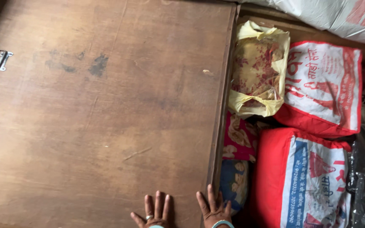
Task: The person assembles a wooden board by attaching a thin wooden strip to its edge, then positions and secures the board onto a wooden frame. The person also adjusts a white sack on the frame to fit the board.
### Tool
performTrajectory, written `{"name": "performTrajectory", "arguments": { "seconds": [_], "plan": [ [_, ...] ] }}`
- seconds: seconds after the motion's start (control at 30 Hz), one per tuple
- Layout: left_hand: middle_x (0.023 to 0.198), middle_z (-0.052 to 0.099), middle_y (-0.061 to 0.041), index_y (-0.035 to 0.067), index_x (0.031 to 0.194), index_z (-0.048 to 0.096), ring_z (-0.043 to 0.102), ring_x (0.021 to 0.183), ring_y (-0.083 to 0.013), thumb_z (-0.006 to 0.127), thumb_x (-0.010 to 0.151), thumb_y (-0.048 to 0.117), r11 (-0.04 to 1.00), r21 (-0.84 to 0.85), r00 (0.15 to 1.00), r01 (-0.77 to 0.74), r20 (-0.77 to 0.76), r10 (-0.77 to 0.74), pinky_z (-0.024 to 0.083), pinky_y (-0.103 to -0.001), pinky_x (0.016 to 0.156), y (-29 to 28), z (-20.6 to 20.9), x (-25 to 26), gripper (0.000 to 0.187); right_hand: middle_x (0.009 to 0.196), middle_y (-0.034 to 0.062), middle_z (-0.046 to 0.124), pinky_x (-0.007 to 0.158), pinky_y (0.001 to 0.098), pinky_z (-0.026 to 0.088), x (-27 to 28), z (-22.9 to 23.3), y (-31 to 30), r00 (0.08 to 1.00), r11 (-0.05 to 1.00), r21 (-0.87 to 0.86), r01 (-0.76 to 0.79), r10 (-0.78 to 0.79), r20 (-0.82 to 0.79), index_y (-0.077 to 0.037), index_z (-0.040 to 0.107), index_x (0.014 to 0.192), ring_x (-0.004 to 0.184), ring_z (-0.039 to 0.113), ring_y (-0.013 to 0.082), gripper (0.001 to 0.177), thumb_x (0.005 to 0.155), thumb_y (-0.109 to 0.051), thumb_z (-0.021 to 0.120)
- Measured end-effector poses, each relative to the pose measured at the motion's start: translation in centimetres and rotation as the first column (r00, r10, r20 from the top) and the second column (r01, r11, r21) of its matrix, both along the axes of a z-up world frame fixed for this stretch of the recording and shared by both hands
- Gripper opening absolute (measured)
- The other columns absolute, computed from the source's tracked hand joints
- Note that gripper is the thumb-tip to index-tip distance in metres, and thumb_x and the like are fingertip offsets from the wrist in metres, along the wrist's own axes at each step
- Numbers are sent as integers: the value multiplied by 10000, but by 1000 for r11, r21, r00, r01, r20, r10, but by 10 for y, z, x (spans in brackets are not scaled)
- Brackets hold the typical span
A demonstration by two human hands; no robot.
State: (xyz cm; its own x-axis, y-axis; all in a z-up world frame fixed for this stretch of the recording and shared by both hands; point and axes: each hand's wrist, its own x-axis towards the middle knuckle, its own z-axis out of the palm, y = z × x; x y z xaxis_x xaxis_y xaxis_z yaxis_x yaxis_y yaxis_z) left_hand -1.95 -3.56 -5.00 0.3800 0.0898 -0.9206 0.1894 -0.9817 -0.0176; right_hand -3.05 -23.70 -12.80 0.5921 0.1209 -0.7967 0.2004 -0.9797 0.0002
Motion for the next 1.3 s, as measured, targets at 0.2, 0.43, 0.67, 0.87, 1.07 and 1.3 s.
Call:
{"name": "performTrajectory", "arguments": {
  "seconds": [0.2,0.43,0.67,0.87,1.07,1.3],
  "plan": [
    [1684,-361,-45,294,1616,-258,-288,1541,-442,949,652,522,997,-32,997,75,-34,-76,-7,-873,1087,4,9,-16,1562,1622,189,-427,1234,653,153,5,52,12,977,999,-41,-8,-1,-212,-280,-282,1593,1579,-70,487,1620,608,-531,980],
    [1685,-366,-38,326,1600,-282,-278,1548,-426,963,579,577,996,10,996,91,-13,-91,27,-856,1117,0,11,-18,1630,1620,168,-449,1214,655,196,10,75,20,983,999,-40,-3,-4,-183,-315,-317,1586,1570,-84,475,1684,557,-570,992],
    [1686,-366,-50,311,1605,-281,-275,1549,-425,968,562,601,993,35,994,110,-25,-109,37,-833,1125,-6,17,-13,1653,1634,141,-443,1214,645,217,13,85,20,984,999,-37,7,-14,-179,-333,-301,1595,1571,-69,472,1680,543,-565,988],
    [1684,-366,-63,291,1608,-266,-281,1545,-434,964,557,619,989,61,990,138,5,-138,36,-835,1115,-6,18,-21,1651,1661,210,-342,1223,668,-2,6,93,24,994,997,-57,-59,53,-93,-267,-220,1634,1540,-217,507,1658,547,-544,1001],
    [1694,-336,-88,261,1614,-251,-258,1546,-443,957,563,629,985,64,986,160,39,-162,37,-807,1139,-6,19,-31,1643,1673,163,-240,1187,706,-35,-42,76,21,995,960,263,-93,78,66,-287,-36,1640,1504,-242,514,1339,710,-534,895],
    [1699,-302,-104,272,1624,-233,-221,1550,-464,968,531,638,983,87,981,159,95,-167,-8,-745,1182,-7,10,-34,1664,1707,117,-177,1176,712,60,-59,53,15,988,953,297,-66,20,155,-344,22,1640,1513,-193,522,1288,704,-596,871]
  ]
}}
